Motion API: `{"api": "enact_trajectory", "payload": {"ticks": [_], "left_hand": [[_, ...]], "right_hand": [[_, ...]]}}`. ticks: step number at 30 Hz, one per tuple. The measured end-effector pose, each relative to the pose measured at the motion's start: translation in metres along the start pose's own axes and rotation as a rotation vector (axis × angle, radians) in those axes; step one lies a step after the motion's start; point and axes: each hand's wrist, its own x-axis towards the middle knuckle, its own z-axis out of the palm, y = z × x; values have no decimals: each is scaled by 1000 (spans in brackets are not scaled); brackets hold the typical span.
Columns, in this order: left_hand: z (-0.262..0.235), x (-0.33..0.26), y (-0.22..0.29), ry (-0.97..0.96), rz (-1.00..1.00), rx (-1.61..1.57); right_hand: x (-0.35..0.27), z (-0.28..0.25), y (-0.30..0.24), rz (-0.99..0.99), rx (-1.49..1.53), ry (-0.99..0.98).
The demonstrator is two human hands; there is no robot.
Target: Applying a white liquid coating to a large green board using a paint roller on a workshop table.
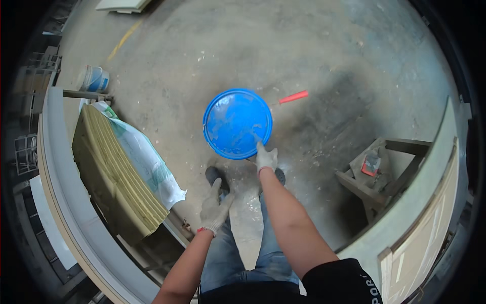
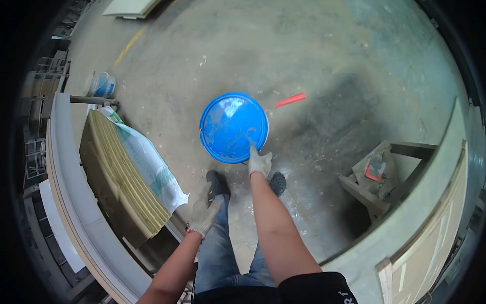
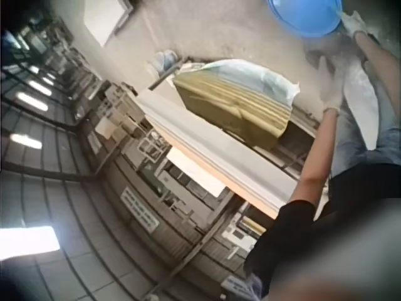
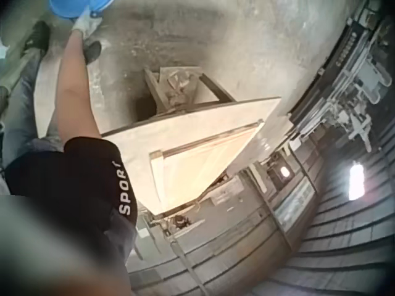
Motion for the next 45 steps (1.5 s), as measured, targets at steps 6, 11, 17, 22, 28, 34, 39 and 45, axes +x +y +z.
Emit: {"api": "enact_trajectory", "payload": {"ticks": [6, 11, 17, 22, 28, 34, 39, 45], "left_hand": [[-1, 99, -13, -61, 8, 0], [-19, 160, 34, -106, 217, 149], [-37, 181, 80, -76, 186, 130], [-41, 180, 87, -191, 183, 232], [-16, 181, 65, -200, 449, 413], [14, 188, 5, 0, 739, 574], [30, 210, -10, 2, 830, 741], [48, 230, -26, -95, 900, 864]], "right_hand": [[24, 35, 9, -25, -31, -154], [-5, 31, -5, -11, 50, 7], [-50, 26, -6, -189, 493, -91], [-17, 30, 15, -154, 661, -214], [19, 11, 23, 48, 578, -426], [-20, 26, 15, -168, 465, -242], [4, 19, 22, -108, 593, -355], [3, 12, 10, -189, 131, -168]]}}
